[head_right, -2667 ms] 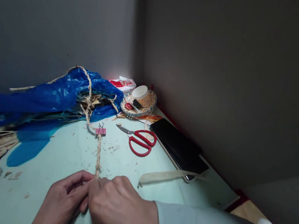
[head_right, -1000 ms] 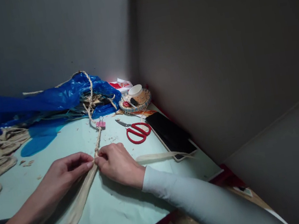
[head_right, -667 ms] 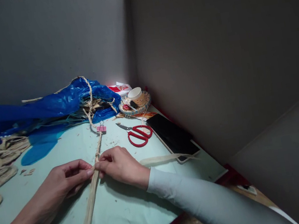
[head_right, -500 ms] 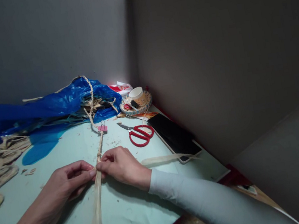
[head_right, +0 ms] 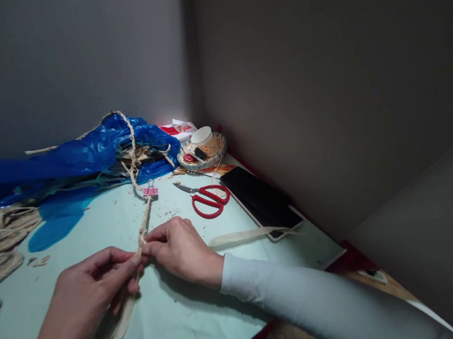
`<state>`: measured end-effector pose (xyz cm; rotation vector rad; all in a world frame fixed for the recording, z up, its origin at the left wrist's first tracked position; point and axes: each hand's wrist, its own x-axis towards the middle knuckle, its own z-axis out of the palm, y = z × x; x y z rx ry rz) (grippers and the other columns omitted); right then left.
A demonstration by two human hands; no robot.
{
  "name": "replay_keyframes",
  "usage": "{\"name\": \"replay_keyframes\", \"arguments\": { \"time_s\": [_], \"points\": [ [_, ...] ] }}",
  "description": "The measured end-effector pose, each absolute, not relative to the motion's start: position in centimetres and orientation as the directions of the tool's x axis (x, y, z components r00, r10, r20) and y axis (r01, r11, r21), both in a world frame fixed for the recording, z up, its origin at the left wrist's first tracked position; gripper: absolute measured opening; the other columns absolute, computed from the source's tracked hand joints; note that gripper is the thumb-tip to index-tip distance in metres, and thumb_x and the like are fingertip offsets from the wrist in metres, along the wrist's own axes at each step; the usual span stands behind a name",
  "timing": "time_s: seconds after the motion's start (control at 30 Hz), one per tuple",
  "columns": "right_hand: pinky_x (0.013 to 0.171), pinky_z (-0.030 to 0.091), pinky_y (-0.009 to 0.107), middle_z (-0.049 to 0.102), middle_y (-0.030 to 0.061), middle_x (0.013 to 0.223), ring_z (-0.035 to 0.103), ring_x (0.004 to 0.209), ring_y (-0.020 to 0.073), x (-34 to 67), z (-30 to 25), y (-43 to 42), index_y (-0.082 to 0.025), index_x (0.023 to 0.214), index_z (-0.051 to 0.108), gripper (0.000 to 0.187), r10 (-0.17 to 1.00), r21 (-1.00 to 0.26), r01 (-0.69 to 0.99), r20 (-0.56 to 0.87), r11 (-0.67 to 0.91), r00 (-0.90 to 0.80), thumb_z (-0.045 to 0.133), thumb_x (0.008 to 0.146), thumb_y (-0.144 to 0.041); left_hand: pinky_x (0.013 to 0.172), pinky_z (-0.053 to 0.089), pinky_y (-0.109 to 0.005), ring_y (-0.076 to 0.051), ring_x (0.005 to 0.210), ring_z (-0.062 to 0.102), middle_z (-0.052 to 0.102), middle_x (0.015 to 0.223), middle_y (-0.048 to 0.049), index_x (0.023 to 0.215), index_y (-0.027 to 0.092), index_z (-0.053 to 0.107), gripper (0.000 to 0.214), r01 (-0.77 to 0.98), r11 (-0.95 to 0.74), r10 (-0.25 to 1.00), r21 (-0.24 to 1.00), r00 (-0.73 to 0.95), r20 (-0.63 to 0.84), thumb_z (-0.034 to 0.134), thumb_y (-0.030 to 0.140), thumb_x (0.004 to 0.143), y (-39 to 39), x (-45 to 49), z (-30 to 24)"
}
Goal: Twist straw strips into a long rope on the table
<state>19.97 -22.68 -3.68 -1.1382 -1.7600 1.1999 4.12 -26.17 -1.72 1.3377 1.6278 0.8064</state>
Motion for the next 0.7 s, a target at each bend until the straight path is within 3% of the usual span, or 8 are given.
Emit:
{"name": "replay_keyframes", "arguments": {
  "time_s": [0.1, 0.17, 0.27, 0.33, 0.47, 0.57, 0.63, 0.7],
  "points": [
    [0.053, 0.034, 0.02, 0.052, -0.0037, 0.052, 0.048, 0.051, 0.0091, 19.9, -3.9, -22.8, -0.014, 0.067, 0.064, 0.023, 0.915, -0.971, 0.211, 0.02, 0.115, -0.404, 0.054, 0.088, -0.018, 0.052, 0.04, -0.028, -0.017, 0.05, 0.058, 0.07, 0.059, -0.0019, 0.074, 0.022, 0.067, 0.021, 0.66, -0.018, 0.999, 0.751, -0.009, 0.032, 0.065, 0.041, 0.082, -26.7, 4.4, -2.1],
    [0.054, 0.036, 0.02, 0.053, -0.0033, 0.053, 0.048, 0.05, 0.0085, 19.8, -3.8, -22.9, -0.014, 0.066, 0.061, 0.024, 0.902, -0.984, 0.168, -0.015, 0.063, -0.431, 0.052, 0.089, -0.016, 0.06, 0.043, -0.031, -0.021, 0.06, 0.064, 0.071, 0.068, -0.0047, 0.077, 0.022, 0.069, 0.02, 0.786, -0.219, 0.972, 0.578, 0.126, 0.197, 0.057, 0.034, 0.087, -27.2, 4.7, -2.5],
    [0.053, 0.034, 0.02, 0.051, -0.0038, 0.053, 0.045, 0.049, 0.0079, 19.7, -3.6, -22.9, -0.013, 0.066, 0.059, 0.024, 0.902, -0.99, 0.14, -0.067, -0.008, -0.426, 0.052, 0.088, -0.014, 0.063, 0.045, -0.036, -0.028, 0.068, 0.067, 0.073, 0.08, -0.0106, 0.089, 0.021, 0.073, 0.028, 0.878, -0.35, 0.927, 0.325, 0.275, 0.255, 0.046, 0.026, 0.09, -28.2, 4.9, -3.3],
    [0.052, 0.031, 0.02, 0.048, -0.0045, 0.053, 0.041, 0.05, 0.0077, 19.8, -3.3, -22.9, -0.013, 0.064, 0.059, 0.024, 0.909, -0.989, 0.148, -0.08, -0.02, -0.41, 0.055, 0.088, -0.014, 0.066, 0.047, -0.037, -0.031, 0.078, 0.069, 0.075, 0.095, -0.0143, 0.103, 0.021, 0.073, 0.032, 0.891, -0.367, 0.921, 0.266, 0.309, 0.236, 0.044, 0.025, 0.09, -29.0, 4.6, -3.5],
    [0.054, 0.028, 0.022, 0.047, -0.004, 0.055, 0.036, 0.055, 0.0083, 20.3, -3.0, -22.9, -0.011, 0.066, 0.064, 0.026, 0.906, -0.988, 0.153, -0.035, 0.033, -0.422, 0.057, 0.09, -0.02, 0.08, 0.047, -0.035, -0.029, 0.096, 0.067, 0.075, 0.108, -0.0078, 0.105, 0.029, 0.073, 0.028, 0.795, -0.396, 0.917, 0.459, 0.315, 0.246, 0.049, 0.032, 0.09, -29.4, 3.2, -2.3],
    [0.054, 0.027, 0.022, 0.046, -0.0039, 0.056, 0.035, 0.056, 0.0089, 20.5, -2.9, -22.8, -0.01, 0.072, 0.068, 0.027, 0.89, -0.987, 0.142, -0.004, 0.069, -0.455, 0.054, 0.092, -0.023, 0.084, 0.043, -0.034, -0.028, 0.096, 0.064, 0.074, 0.1, -0.0046, 0.093, 0.029, 0.073, 0.019, 0.703, -0.23, 0.969, 0.673, 0.099, 0.228, 0.06, 0.041, 0.085, -27.5, 2.3, -1.0],
    [0.055, 0.029, 0.022, 0.049, -0.0032, 0.058, 0.038, 0.056, 0.0092, 20.5, -3.1, -22.8, -0.011, 0.073, 0.067, 0.027, 0.883, -0.987, 0.134, 0.018, 0.091, -0.468, 0.053, 0.092, -0.023, 0.083, 0.044, -0.033, -0.028, 0.095, 0.064, 0.073, 0.097, -0.0052, 0.092, 0.026, 0.071, 0.021, 0.556, -0.054, 0.999, 0.829, 0.024, 0.049, 0.069, 0.042, 0.078, -25.7, 2.5, -0.7],
    [0.058, 0.032, 0.021, 0.055, -0.0014, 0.064, 0.043, 0.059, 0.0098, 20.3, -3.5, -22.7, -0.012, 0.074, 0.064, 0.022, 0.892, -0.984, 0.141, 0.03, 0.104, -0.451, 0.052, 0.091, -0.02, 0.072, 0.046, -0.03, -0.021, 0.075, 0.062, 0.069, 0.079, -0.0039, 0.084, 0.021, 0.068, 0.018, 0.296, 0.098, 0.968, 0.95, 0.195, -0.16, 0.068, 0.038, 0.079, -24.3, 3.1, -1.0]
  ]
}}
